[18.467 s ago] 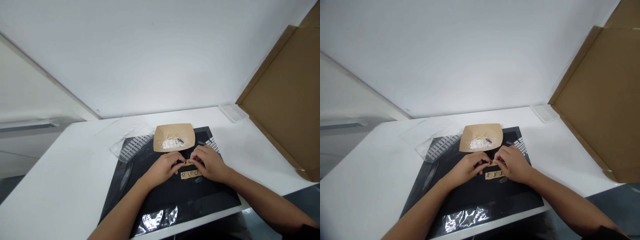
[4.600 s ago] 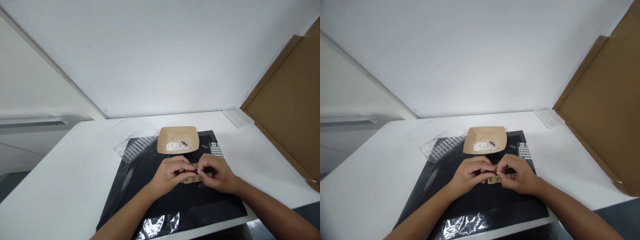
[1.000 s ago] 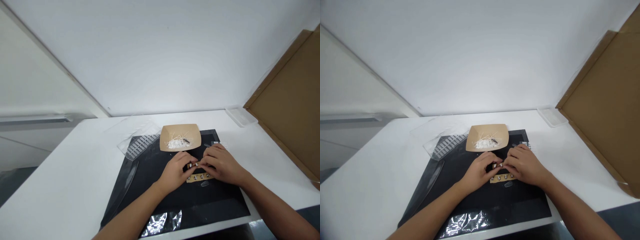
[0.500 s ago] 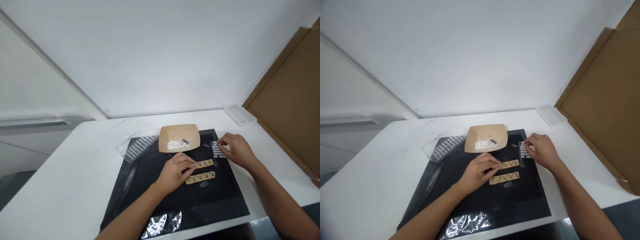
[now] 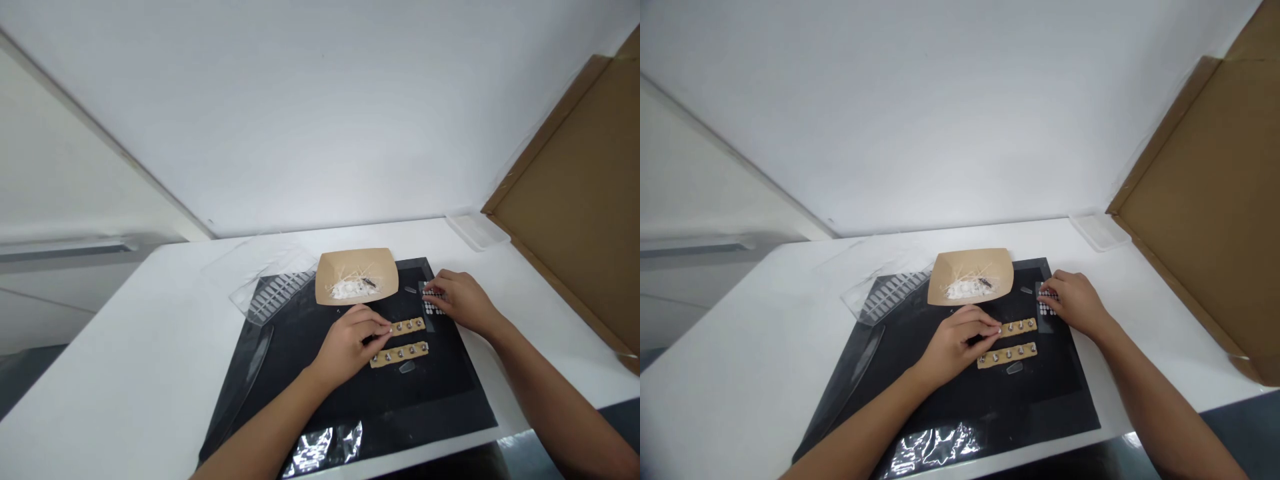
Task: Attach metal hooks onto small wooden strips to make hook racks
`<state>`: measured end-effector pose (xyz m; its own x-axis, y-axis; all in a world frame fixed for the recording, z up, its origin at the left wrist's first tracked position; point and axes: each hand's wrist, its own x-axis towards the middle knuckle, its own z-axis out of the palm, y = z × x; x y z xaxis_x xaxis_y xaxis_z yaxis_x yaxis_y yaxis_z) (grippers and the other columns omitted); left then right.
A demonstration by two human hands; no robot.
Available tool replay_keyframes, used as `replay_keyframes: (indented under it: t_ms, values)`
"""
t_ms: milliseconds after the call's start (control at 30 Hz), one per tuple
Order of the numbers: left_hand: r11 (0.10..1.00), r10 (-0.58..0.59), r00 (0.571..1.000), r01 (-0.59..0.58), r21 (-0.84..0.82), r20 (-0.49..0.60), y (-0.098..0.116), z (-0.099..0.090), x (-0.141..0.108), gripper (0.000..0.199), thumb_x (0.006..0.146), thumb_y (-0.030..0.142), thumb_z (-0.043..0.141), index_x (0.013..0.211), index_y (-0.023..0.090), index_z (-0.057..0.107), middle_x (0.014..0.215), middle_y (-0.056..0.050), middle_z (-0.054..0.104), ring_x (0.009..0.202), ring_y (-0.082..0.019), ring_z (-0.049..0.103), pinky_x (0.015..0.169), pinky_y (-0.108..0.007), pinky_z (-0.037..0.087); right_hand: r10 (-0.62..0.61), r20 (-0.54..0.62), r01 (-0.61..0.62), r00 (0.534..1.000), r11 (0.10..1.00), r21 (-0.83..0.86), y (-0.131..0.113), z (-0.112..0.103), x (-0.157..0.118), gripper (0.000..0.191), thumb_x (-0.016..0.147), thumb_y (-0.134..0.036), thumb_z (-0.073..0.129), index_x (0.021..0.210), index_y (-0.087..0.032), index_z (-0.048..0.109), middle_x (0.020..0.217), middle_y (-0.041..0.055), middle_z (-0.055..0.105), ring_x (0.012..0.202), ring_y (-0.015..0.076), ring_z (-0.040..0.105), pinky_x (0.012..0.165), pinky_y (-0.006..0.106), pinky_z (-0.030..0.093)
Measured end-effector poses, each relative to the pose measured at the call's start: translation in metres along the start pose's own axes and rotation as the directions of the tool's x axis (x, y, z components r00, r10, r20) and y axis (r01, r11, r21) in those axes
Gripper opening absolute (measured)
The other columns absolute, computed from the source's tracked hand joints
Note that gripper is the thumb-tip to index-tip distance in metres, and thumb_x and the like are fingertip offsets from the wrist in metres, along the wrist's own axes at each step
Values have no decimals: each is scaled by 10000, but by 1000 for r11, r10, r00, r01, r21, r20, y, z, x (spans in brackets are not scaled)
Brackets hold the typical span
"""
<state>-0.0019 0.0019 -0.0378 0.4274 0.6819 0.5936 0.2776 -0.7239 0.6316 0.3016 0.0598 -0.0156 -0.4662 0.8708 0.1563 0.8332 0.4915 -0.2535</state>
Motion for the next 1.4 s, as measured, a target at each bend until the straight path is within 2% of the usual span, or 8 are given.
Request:
replay_keyframes:
  t_ms: [233, 467, 633, 800, 1000, 1400]
  values:
    - [1000, -7, 1000, 7, 13, 6, 3, -1, 0, 59, 969, 146, 726, 1002, 188, 750, 996, -77, 804, 933, -195, 730, 842, -359, 614, 57, 47, -61, 997, 995, 80, -1, 3, 4, 116, 974, -288, 734, 1074, -239, 767, 988, 56, 728, 861, 228, 697, 799, 341, 506]
    - [1000, -1, 1000, 1, 12, 7, 2, -1, 1, 82, 971, 147, 724, 1030, 198, 749, 1003, -75, 804, 945, -196, 731, 857, -361, 611, 139, 124, -166, 982, 956, 243, 2, 7, 10, 46, 934, -231, 736, 977, -215, 733, 981, 53, 702, 852, 201, 678, 789, 322, 507]
    - [1000, -6, 1000, 5, 9, 16, 3, -2, 1, 93, 971, 143, 723, 1038, 204, 747, 1011, -70, 802, 956, -198, 727, 861, -362, 608, 180, 198, -228, 963, 940, 252, 2, 5, 15, 42, 916, -200, 721, 956, -203, 708, 934, 49, 702, 825, 199, 656, 746, 311, 482]
    - [1000, -9, 1000, 8, 18, 23, 2, -2, 0, 84, 978, 154, 718, 1039, 203, 747, 1014, -71, 800, 964, -200, 723, 875, -370, 606, 157, 263, -226, 952, 940, 255, 5, 2, 19, 54, 889, -187, 712, 937, -203, 692, 871, 35, 699, 773, 194, 639, 690, 296, 452]
    - [1000, -14, 1000, 14, 19, 20, 3, -2, 1, 62, 996, 191, 699, 1019, 196, 756, 988, -88, 801, 947, -209, 732, 858, -376, 616, 105, 247, -174, 963, 945, 279, 7, 3, 18, 50, 887, -189, 687, 845, -201, 662, 892, 43, 678, 762, 192, 618, 692, 302, 451]
    - [999, -3, 999, 2, 35, 35, 3, -3, 1, 82, 982, 157, 712, 1045, 199, 744, 1008, -73, 798, 959, -202, 722, 871, -369, 602, 87, 161, -138, 983, 930, 340, 10, 3, 8, 161, 927, -321, 707, 884, -210, 599, 826, 16, 666, 734, 185, 603, 668, 291, 432]
